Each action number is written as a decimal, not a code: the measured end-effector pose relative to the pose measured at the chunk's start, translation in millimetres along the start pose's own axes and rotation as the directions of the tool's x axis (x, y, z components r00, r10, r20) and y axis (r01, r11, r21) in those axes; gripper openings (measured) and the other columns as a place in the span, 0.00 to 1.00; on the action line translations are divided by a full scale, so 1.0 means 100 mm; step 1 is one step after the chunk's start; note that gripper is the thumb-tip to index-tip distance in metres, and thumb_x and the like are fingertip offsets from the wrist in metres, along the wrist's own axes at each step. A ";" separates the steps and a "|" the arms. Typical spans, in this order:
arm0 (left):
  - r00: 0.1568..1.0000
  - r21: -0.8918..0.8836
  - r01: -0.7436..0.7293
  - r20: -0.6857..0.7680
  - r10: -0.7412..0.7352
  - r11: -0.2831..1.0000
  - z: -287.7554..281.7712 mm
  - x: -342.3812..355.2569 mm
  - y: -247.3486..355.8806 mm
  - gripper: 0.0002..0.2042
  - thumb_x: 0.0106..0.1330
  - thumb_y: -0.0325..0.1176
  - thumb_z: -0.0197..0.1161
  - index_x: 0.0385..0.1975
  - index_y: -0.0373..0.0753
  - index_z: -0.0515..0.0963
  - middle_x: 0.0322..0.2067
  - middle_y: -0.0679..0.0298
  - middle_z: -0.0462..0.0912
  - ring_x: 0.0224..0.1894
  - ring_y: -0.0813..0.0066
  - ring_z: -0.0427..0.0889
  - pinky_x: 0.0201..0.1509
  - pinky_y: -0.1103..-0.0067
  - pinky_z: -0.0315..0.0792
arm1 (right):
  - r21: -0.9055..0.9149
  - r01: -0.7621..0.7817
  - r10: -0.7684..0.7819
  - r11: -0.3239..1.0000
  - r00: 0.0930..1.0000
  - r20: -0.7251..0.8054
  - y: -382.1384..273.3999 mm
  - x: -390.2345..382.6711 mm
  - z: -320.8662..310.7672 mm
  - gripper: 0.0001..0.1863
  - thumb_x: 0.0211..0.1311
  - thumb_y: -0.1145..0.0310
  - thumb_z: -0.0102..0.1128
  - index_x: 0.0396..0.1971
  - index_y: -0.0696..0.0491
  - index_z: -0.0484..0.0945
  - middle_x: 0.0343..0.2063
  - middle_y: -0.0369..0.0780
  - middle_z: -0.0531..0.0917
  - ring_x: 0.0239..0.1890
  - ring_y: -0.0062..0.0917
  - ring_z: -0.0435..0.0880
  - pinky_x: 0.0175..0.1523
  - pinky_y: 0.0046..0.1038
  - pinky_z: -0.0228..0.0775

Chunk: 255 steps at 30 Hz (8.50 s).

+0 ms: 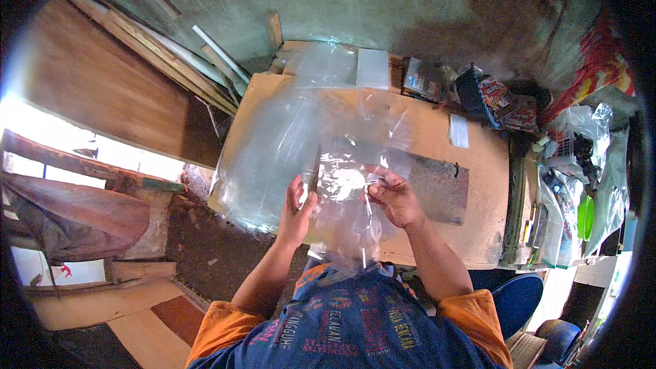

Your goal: The person applies a transparent plastic film over a rectangular wooden board on a workbench. They smooth the film with their hands, peel and reposition sections to remove wrinkles, and press the edges to adhere the film to the board surface.

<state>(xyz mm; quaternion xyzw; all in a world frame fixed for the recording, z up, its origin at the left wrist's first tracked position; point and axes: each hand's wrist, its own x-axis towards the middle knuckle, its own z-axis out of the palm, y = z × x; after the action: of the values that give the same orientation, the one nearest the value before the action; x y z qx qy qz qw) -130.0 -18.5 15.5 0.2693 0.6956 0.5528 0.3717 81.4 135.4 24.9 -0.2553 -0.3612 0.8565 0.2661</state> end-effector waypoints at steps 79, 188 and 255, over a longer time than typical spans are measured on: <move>0.739 0.739 -0.475 0.041 0.672 0.477 -0.18 -0.08 0.31 0.05 0.62 0.28 0.67 0.36 0.41 0.82 0.41 0.63 0.84 0.46 0.61 0.81 0.51 0.67 0.69 | -0.075 -0.316 0.307 0.946 0.945 -0.112 0.60 0.43 0.45 0.26 0.70 0.42 0.54 0.48 0.52 0.80 0.42 0.37 0.84 0.47 0.26 0.81 0.53 0.31 0.68; 0.833 0.932 -0.096 -0.118 0.541 0.351 -0.95 0.78 -1.03 0.10 0.65 0.37 0.63 0.43 0.45 0.81 0.53 0.62 0.82 0.61 0.61 0.75 0.61 0.62 0.65 | -0.959 -0.069 -0.693 0.277 0.677 -0.248 0.41 -0.05 -0.37 0.18 0.55 0.75 0.68 0.47 0.58 0.77 0.40 0.45 0.81 0.43 0.37 0.79 0.48 0.36 0.73; 0.870 0.753 -0.491 0.405 0.280 0.437 0.30 -0.10 -0.62 0.34 0.67 0.49 0.63 0.71 0.46 0.63 0.72 0.40 0.54 0.72 0.35 0.53 0.75 0.51 0.51 | -0.855 -0.273 -0.633 0.441 0.581 -0.512 0.80 -0.53 -0.82 0.24 0.59 0.69 0.67 0.52 0.58 0.70 0.45 0.49 0.76 0.52 0.45 0.73 0.57 0.42 0.66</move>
<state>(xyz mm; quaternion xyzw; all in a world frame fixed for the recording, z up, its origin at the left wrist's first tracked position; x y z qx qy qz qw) -97.6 -24.9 -45.4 0.6247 0.7462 0.1875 0.1335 149.9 93.3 -72.4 -0.6547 -0.6166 0.2902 0.3271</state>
